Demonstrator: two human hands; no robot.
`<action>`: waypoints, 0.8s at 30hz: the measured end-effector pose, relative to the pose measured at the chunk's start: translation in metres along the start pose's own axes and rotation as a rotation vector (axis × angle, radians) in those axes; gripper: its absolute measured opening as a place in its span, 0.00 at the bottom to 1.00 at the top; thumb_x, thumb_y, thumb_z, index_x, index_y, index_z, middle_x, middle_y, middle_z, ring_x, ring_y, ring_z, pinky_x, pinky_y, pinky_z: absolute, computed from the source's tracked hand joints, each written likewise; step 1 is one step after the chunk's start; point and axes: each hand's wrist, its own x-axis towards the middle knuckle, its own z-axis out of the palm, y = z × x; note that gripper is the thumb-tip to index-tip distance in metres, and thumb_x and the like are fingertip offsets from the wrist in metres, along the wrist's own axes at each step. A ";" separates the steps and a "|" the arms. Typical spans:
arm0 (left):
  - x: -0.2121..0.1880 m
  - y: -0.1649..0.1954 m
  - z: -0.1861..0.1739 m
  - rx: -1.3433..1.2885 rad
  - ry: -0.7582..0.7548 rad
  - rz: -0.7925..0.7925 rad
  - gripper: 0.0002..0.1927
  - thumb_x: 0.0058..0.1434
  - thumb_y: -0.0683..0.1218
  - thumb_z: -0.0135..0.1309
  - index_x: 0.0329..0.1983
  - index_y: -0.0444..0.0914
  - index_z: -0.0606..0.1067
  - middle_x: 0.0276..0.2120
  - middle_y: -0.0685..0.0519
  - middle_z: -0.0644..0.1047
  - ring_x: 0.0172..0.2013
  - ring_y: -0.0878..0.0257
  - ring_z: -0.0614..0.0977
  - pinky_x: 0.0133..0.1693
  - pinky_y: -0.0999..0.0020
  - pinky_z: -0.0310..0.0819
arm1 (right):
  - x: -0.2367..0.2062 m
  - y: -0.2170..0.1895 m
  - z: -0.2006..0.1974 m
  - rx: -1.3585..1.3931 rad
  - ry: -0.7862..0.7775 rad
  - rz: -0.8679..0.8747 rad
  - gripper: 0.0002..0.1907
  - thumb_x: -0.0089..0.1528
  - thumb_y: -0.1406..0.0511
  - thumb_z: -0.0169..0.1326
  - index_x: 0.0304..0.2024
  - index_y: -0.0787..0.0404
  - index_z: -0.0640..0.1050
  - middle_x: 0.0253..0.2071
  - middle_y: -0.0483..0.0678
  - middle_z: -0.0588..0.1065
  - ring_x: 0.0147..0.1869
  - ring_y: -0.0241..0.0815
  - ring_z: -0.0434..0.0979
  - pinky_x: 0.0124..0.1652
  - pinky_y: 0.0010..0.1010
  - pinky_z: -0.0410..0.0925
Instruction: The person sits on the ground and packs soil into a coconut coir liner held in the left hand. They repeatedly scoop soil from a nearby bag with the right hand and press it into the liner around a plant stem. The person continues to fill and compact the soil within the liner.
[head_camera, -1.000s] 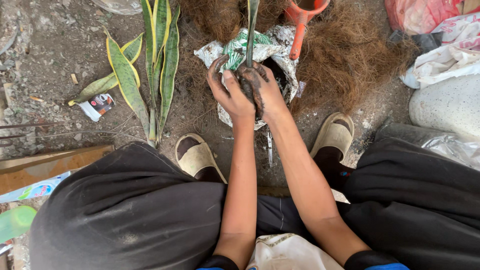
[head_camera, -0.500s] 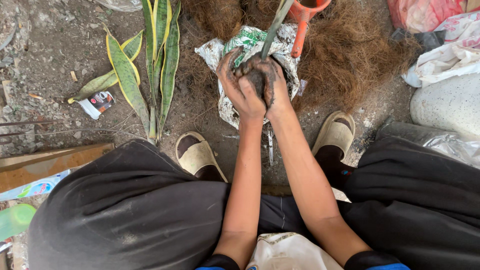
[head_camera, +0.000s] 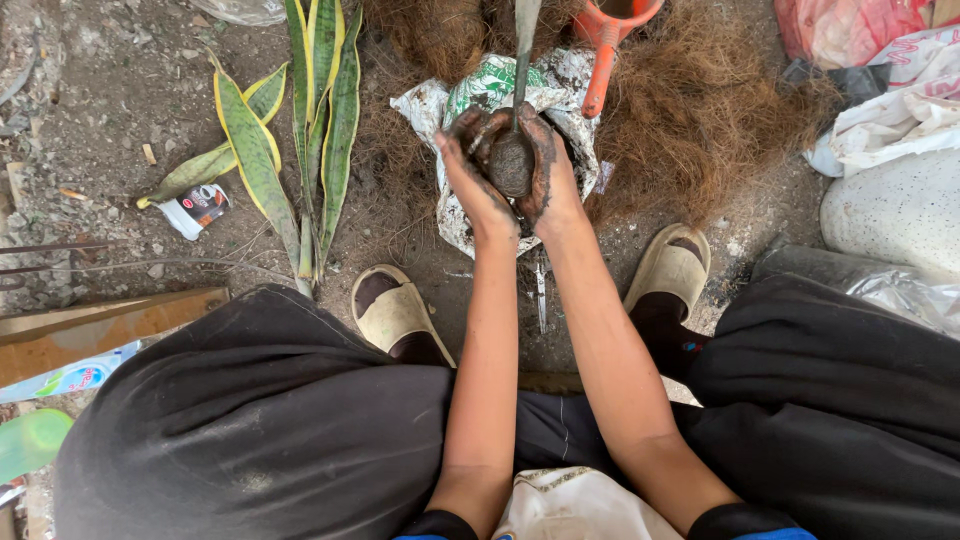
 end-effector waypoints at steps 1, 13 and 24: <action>-0.009 0.001 0.000 0.201 -0.031 0.284 0.31 0.76 0.62 0.37 0.61 0.30 0.67 0.56 0.42 0.72 0.58 0.52 0.76 0.64 0.56 0.69 | 0.000 0.002 -0.002 0.067 -0.006 0.005 0.16 0.69 0.59 0.51 0.47 0.66 0.77 0.42 0.48 0.77 0.42 0.35 0.78 0.44 0.26 0.75; -0.002 0.014 -0.001 0.146 0.123 0.086 0.29 0.71 0.63 0.42 0.58 0.34 0.69 0.53 0.41 0.72 0.56 0.50 0.76 0.60 0.51 0.72 | 0.005 0.015 -0.017 -0.166 -0.217 0.064 0.11 0.69 0.62 0.55 0.43 0.64 0.78 0.39 0.47 0.77 0.40 0.37 0.77 0.44 0.25 0.74; -0.012 -0.002 0.006 0.099 0.014 0.117 0.23 0.72 0.57 0.45 0.59 0.36 0.68 0.53 0.44 0.75 0.58 0.53 0.77 0.62 0.59 0.71 | 0.004 0.010 -0.018 -0.053 0.098 -0.117 0.10 0.69 0.63 0.56 0.46 0.64 0.75 0.40 0.48 0.75 0.40 0.38 0.76 0.40 0.28 0.73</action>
